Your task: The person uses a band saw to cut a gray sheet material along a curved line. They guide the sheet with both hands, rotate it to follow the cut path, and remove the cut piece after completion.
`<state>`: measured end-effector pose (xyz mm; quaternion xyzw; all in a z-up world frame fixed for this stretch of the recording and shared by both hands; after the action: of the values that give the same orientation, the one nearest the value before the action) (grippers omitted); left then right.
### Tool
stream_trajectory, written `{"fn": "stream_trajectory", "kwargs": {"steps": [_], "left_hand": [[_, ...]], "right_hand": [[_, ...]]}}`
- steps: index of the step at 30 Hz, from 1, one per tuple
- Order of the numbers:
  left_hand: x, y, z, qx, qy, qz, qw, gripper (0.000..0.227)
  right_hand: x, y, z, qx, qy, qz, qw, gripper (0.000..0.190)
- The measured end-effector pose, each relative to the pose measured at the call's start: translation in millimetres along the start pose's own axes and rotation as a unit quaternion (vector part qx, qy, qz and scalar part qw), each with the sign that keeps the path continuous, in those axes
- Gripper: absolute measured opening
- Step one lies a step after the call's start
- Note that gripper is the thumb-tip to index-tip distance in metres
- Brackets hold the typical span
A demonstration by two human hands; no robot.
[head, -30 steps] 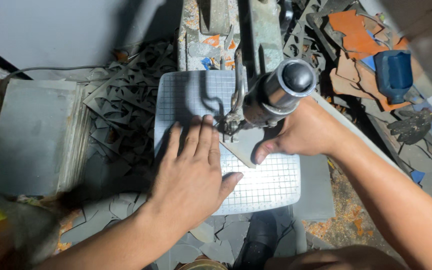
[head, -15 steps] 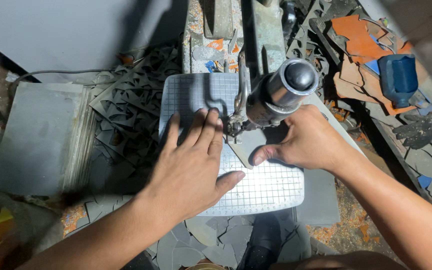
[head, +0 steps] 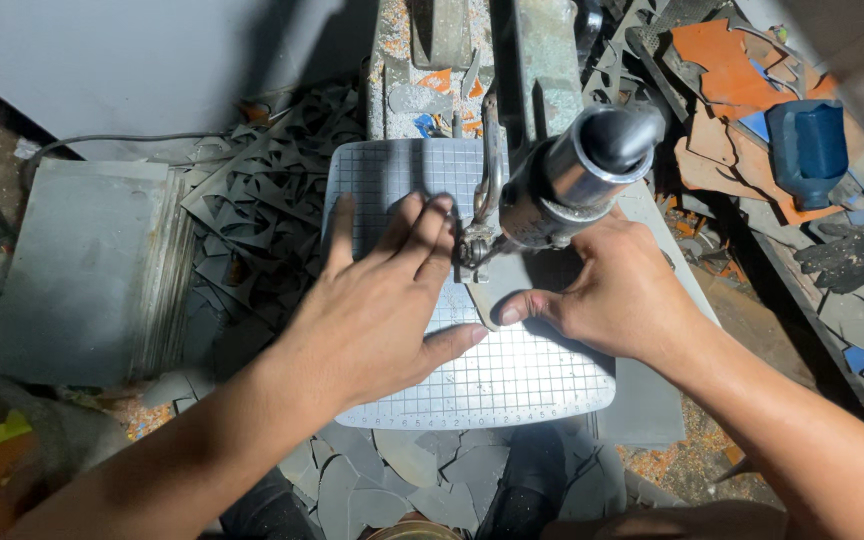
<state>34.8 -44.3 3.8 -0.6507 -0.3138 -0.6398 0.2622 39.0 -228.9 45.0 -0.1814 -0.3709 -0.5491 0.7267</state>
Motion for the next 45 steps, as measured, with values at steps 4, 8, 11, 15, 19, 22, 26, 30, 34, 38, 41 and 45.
{"fn": "stream_trajectory", "kwargs": {"steps": [4,8,11,15,19,22,26,30,34,38,41,45], "left_hand": [[1,7,8,-0.009,-0.012,0.044,0.999,0.094],[0,7,13,-0.014,-0.013,0.052,0.998,0.095],[1,9,10,-0.027,-0.013,-0.015,0.999,0.094],[1,5,8,-0.021,-0.014,-0.062,0.998,0.097],[4,-10,2,0.002,-0.023,-0.110,0.994,0.085],[8,-22,-6,0.021,-0.044,-0.133,0.990,0.062],[15,-24,-14,0.053,-0.073,-0.168,0.982,0.035],[14,-28,-18,0.061,-0.079,-0.168,0.981,0.022],[18,-31,-18,0.050,-0.062,-0.219,0.973,0.020],[14,-34,-19,0.054,-0.054,-0.219,0.973,0.028],[12,-31,-15,0.051,-0.046,-0.212,0.975,0.028],[10,-27,-7,0.036,-0.058,-0.238,0.969,0.033]], "right_hand": [[-2,-4,-11,-0.093,-0.022,-0.008,0.995,0.072],[-3,-5,-3,-0.017,-0.039,-0.007,0.999,0.067],[-3,-10,6,0.047,-0.059,-0.026,0.997,0.071],[-6,-14,14,0.015,-0.109,-0.026,0.994,0.079],[-10,-18,22,0.027,-0.177,-0.053,0.982,0.090],[-16,-23,13,-0.057,-0.188,-0.045,0.979,0.093],[-22,-25,10,-0.101,-0.235,-0.035,0.966,0.093],[-23,-24,14,-0.080,-0.242,-0.023,0.967,0.087],[-10,-30,10,0.001,-0.111,0.051,0.993,0.075],[-8,-48,8,0.084,-0.069,-0.029,0.994,0.052],[-17,-53,4,0.056,-0.062,-0.056,0.995,0.048],[-24,-57,12,0.017,-0.085,-0.064,0.994,0.049]]}}
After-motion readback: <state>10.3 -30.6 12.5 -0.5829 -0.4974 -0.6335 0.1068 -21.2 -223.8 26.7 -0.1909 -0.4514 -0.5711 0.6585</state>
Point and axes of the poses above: each hand's wrist, its own y-axis towards the middle knuckle, its own x-axis out of the back of the hand, z = x × y, the point moved 5 cm from there along y, towards the middle knuckle, and after that the axes turned 14 degrees about y, right-handed, at the moved point
